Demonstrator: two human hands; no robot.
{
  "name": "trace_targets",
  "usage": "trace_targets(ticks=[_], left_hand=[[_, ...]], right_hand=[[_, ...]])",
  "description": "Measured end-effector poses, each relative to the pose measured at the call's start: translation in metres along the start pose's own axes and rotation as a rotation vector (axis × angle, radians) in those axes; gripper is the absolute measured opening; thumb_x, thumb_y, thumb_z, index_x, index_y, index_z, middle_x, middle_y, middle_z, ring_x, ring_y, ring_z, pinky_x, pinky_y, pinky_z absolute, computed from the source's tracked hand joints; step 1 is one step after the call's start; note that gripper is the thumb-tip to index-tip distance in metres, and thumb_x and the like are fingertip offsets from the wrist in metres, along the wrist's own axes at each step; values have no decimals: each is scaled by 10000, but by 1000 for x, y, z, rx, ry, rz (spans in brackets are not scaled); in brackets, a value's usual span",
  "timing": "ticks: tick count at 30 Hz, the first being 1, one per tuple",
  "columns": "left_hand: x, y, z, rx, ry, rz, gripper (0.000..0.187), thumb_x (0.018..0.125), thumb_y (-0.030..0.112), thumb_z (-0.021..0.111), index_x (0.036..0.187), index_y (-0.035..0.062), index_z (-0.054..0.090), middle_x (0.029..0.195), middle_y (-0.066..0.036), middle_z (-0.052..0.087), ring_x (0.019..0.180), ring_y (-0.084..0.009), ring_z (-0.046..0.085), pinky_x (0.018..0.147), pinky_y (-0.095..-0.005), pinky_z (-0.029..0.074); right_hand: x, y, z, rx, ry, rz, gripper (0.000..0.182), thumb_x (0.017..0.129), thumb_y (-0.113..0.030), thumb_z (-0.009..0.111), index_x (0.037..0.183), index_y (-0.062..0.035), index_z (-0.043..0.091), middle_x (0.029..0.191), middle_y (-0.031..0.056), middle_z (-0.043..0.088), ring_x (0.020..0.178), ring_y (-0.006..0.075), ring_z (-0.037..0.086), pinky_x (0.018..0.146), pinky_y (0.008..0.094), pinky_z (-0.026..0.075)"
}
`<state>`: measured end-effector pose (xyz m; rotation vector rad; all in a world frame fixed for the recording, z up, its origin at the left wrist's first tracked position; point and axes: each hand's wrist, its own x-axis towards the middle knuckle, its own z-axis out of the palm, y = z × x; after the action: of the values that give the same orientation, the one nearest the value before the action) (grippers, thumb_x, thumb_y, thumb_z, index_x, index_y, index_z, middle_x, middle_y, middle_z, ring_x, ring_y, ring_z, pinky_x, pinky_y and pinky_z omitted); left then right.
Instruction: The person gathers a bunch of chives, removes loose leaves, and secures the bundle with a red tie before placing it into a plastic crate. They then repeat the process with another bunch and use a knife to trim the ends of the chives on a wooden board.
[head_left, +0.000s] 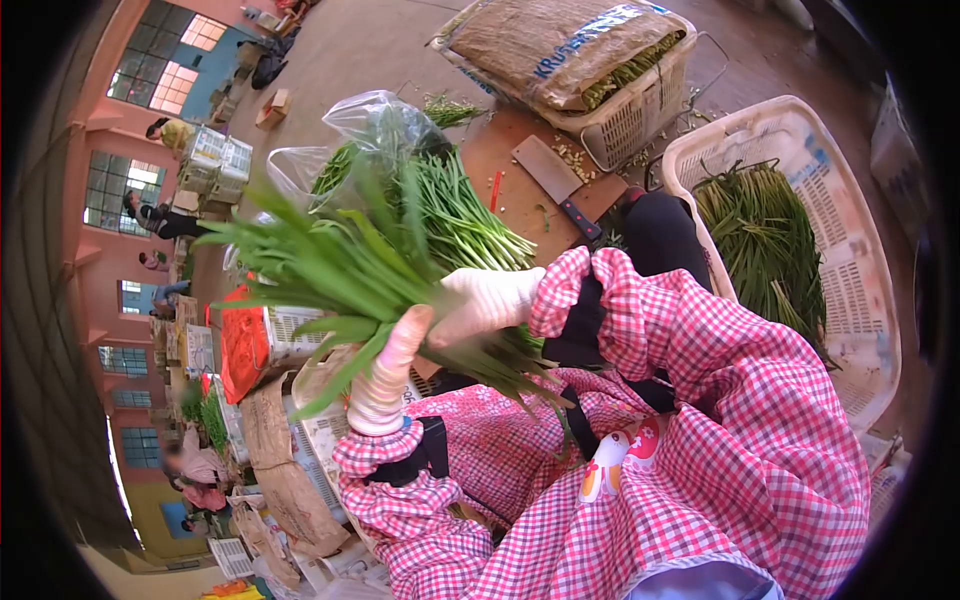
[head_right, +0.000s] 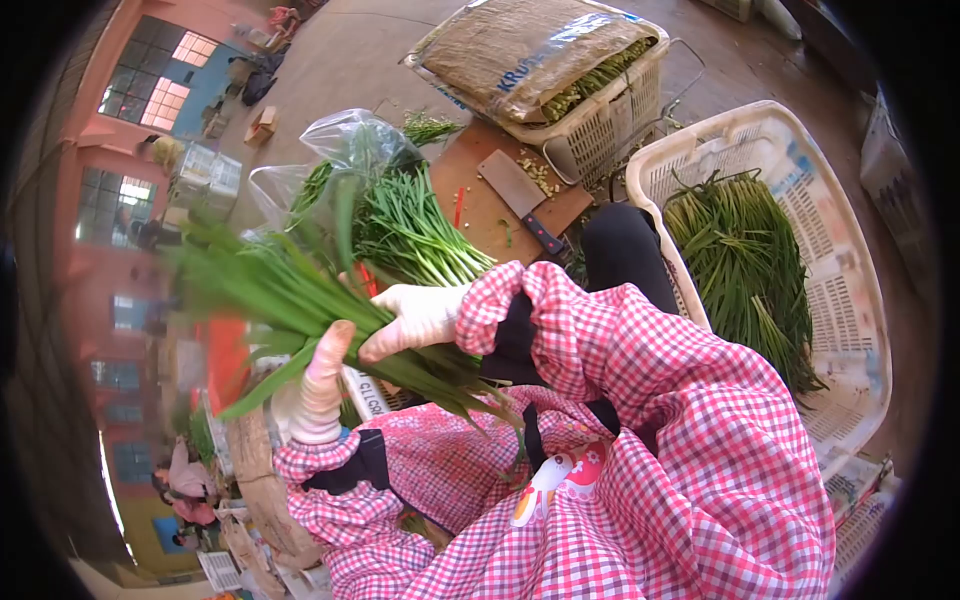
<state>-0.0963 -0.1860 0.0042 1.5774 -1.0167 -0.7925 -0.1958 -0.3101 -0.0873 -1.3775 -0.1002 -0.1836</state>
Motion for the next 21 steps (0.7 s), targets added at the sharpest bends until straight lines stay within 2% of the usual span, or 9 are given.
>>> trace_targets(ticks=[3,7,8,9,10,14,19,20,21], left_hand=[[0,-6,4,-240,37,48,552,833,149,625,1331,33,417,1253,-123,531,1117,-265,539,979,-426,429],[-5,-14,-7,-513,34,-41,480,855,140,571,1303,25,443,1152,-115,587,1037,-290,591,916,-475,481],[-8,-28,-24,-567,30,-53,454,859,134,566,1288,28,459,1098,-99,601,1017,-277,594,918,-483,478],[-10,-30,-30,-620,23,-65,429,863,129,561,1272,31,475,1045,-83,615,997,-264,597,920,-492,476],[-15,-30,-34,-686,147,-37,430,802,94,638,1211,31,519,931,-64,583,790,-215,591,891,-507,491],[-46,-58,-97,-897,247,108,369,872,159,591,1223,64,525,835,13,524,795,-149,529,966,-468,443],[-92,-86,-137,-842,527,194,447,906,244,579,1300,78,448,782,60,477,793,-127,500,1014,-447,398],[-97,-89,-140,-841,532,193,447,906,244,579,1300,78,448,782,60,477,793,-127,500,1014,-447,398],[-102,-92,-141,-789,632,178,326,900,326,577,1117,91,513,780,32,515,744,-137,520,861,-389,449]], right_hand=[[6,-8,11,38,-41,148,374,814,-331,699,1028,-30,637,845,39,670,749,126,617,687,295,494],[28,35,32,399,-160,89,377,830,-363,682,1003,-31,639,802,40,664,713,122,619,648,278,499],[37,57,32,239,-151,31,422,822,-381,688,1029,-19,620,810,36,666,704,128,621,653,284,507],[22,35,28,218,-245,150,534,807,-413,698,1124,1,585,919,68,672,808,150,628,741,307,511],[18,50,27,172,-230,118,595,800,-423,702,1184,5,550,990,86,659,881,162,615,797,321,498],[-20,89,9,12,-196,303,699,787,-407,724,1290,13,481,1149,101,615,1059,178,557,957,318,425],[-58,75,-3,21,-147,500,429,834,-312,689,1140,-23,608,864,7,669,743,89,598,651,254,506],[-62,79,0,53,-96,573,291,871,-260,647,1069,-46,640,689,-55,562,577,37,491,487,214,400],[-65,83,-2,53,-103,575,291,871,-260,647,1069,-46,640,689,-55,562,577,37,491,487,214,400]])
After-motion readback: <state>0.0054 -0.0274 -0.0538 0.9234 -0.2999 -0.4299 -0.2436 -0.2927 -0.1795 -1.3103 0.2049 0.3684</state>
